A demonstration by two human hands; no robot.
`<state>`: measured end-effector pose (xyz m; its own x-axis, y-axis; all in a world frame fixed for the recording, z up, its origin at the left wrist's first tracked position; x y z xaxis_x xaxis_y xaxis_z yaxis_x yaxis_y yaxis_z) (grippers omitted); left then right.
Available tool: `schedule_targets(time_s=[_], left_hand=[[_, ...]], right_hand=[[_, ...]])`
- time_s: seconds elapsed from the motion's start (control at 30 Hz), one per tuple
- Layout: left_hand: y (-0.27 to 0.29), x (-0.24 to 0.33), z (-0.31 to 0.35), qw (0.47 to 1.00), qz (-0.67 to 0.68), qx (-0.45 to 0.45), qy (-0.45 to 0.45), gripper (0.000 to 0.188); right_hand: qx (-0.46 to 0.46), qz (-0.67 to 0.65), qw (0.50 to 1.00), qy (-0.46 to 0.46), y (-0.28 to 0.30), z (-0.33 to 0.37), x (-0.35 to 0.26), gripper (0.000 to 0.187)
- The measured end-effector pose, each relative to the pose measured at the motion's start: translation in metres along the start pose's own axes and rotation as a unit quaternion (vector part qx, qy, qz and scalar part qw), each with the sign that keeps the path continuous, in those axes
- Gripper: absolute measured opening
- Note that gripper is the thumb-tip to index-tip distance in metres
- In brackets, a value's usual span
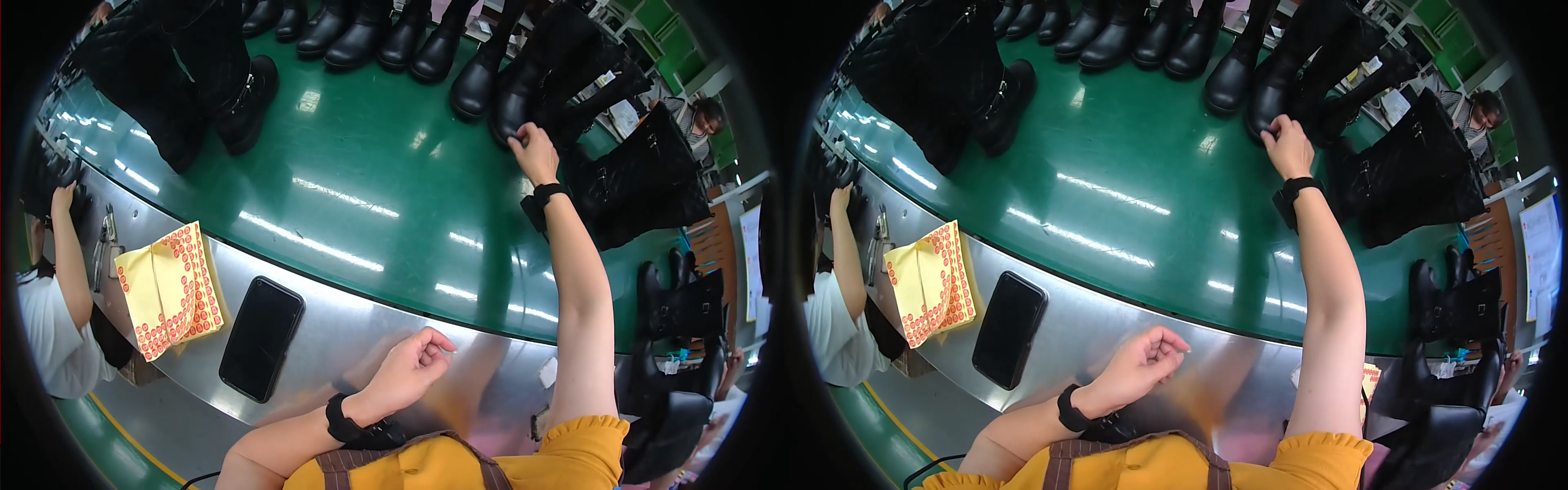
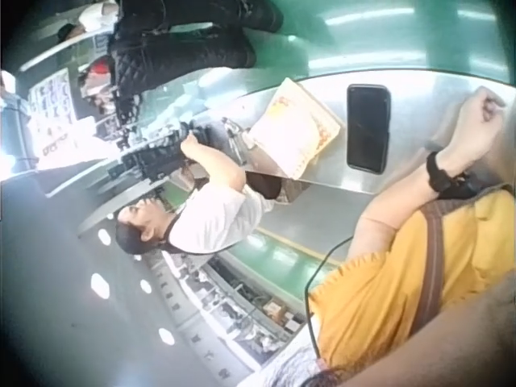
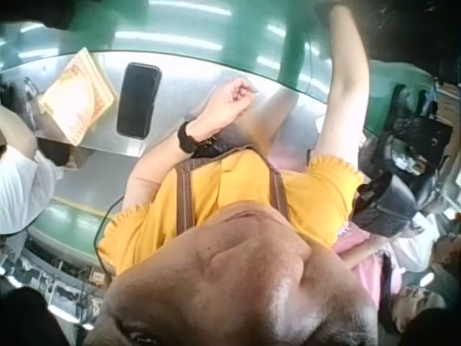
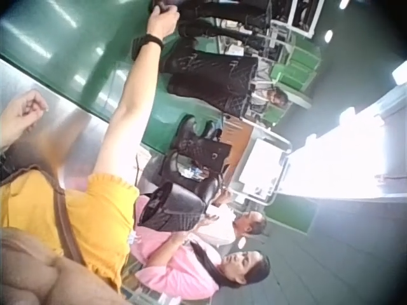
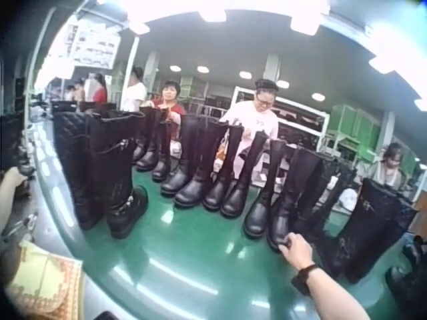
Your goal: Checking and inspecting boots on a conveyor belt in a shoe factory.
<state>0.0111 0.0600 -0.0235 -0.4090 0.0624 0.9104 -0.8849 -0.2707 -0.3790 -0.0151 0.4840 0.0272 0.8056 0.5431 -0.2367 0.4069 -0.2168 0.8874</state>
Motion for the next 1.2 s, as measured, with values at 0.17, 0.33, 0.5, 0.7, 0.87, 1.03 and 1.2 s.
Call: schedule_targets(time_s=[0.17,0.33,0.5,0.7,0.87,1.03,1.2], left_hand=[[0.000,0.000,0.001,1.000,0.011,0.004,-0.008,0.017],[-0.001,0.001,0.003,1.000,-0.013,-0.026,-0.010,0.017],[-0.001,0.005,0.003,1.000,-0.017,-0.013,-0.019,0.018],[-0.004,0.011,0.006,0.999,-0.019,-0.029,-0.016,0.018],[0.000,0.009,0.007,1.000,-0.011,-0.013,-0.024,0.017],[0.001,0.000,0.002,0.998,0.054,0.021,0.013,0.014],[0.016,-0.002,-0.003,0.968,0.232,0.089,0.043,0.024]], right_hand=[[-0.139,-0.058,0.985,0.079,-0.047,-0.007,-0.008,0.018],[-0.035,-0.005,0.997,0.068,-0.069,-0.029,-0.025,0.017],[-0.147,0.060,0.987,-0.025,-0.070,-0.024,-0.045,0.024],[-0.403,-0.503,0.595,-0.480,-0.129,-0.031,-0.051,0.069],[-0.284,-0.621,0.542,-0.490,-0.178,-0.072,-0.050,0.071],[-0.315,-0.602,0.604,-0.416,-0.149,-0.032,-0.062,0.054],[-0.435,-0.558,0.516,-0.482,-0.042,0.104,-0.077,0.044]])
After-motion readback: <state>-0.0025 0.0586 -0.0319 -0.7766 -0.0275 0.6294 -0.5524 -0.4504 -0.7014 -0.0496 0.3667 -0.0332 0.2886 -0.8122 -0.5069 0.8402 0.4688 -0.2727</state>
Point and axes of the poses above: each hand's wrist, its own z-axis away from the middle knuckle, its own y-axis out of the back of the hand, x = y × z, the point moved 6 cm from there along -z, towards the middle knuckle, and after that the axes turned 13 degrees about -y, right-handed, at the moved point
